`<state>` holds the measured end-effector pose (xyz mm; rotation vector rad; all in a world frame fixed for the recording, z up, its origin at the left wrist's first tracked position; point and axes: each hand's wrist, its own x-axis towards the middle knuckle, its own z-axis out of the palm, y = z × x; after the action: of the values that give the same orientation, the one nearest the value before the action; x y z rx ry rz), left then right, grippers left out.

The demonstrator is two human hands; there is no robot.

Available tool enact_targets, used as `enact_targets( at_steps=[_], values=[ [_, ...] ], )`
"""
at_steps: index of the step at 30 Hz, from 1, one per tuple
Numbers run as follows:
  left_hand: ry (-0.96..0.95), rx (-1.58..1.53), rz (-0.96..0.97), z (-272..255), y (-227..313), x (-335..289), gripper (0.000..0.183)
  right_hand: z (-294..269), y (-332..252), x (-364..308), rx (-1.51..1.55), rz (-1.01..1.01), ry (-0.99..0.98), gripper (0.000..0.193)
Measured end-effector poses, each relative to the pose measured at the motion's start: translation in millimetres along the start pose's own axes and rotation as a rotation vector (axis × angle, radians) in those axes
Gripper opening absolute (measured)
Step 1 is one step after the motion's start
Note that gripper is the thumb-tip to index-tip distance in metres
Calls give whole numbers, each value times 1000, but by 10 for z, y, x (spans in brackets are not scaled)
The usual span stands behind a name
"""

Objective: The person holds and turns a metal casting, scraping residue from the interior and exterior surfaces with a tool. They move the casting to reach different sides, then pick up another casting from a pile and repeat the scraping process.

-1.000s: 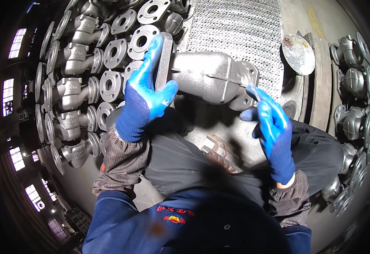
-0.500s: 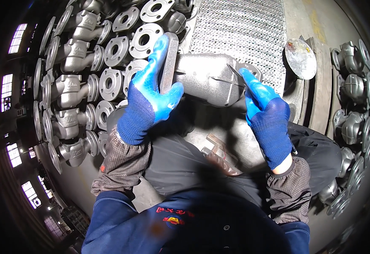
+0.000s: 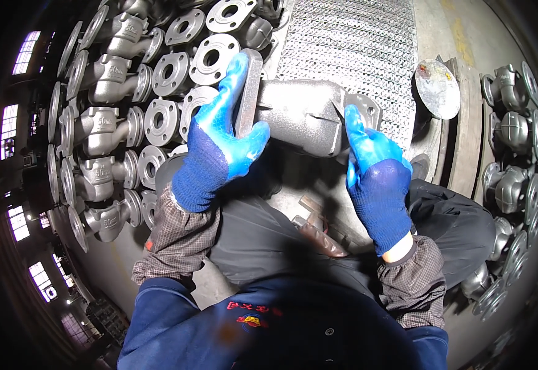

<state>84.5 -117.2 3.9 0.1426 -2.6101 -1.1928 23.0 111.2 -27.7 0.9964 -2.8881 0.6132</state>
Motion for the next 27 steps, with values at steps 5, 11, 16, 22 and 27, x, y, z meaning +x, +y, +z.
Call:
enact_targets(
  at_steps=[5,11,16,22,27],
  values=[
    [-2,21,-6,-12,30,0,76,-6,-2,34,126,36,14,55],
    [7,-44,-27,8,26,-14,75,-110,-2,113,147,17,21,55],
    [8,-25,-37,18,33,-3,74,-105,42,150,198,-41,70,54],
    [-6,40,-34,-5,31,3,76,-184,145,237,499,39,-65,47],
    [15,-85,-72,0,-59,29,76,-115,429,241,1083,443,277,34]
  ],
)
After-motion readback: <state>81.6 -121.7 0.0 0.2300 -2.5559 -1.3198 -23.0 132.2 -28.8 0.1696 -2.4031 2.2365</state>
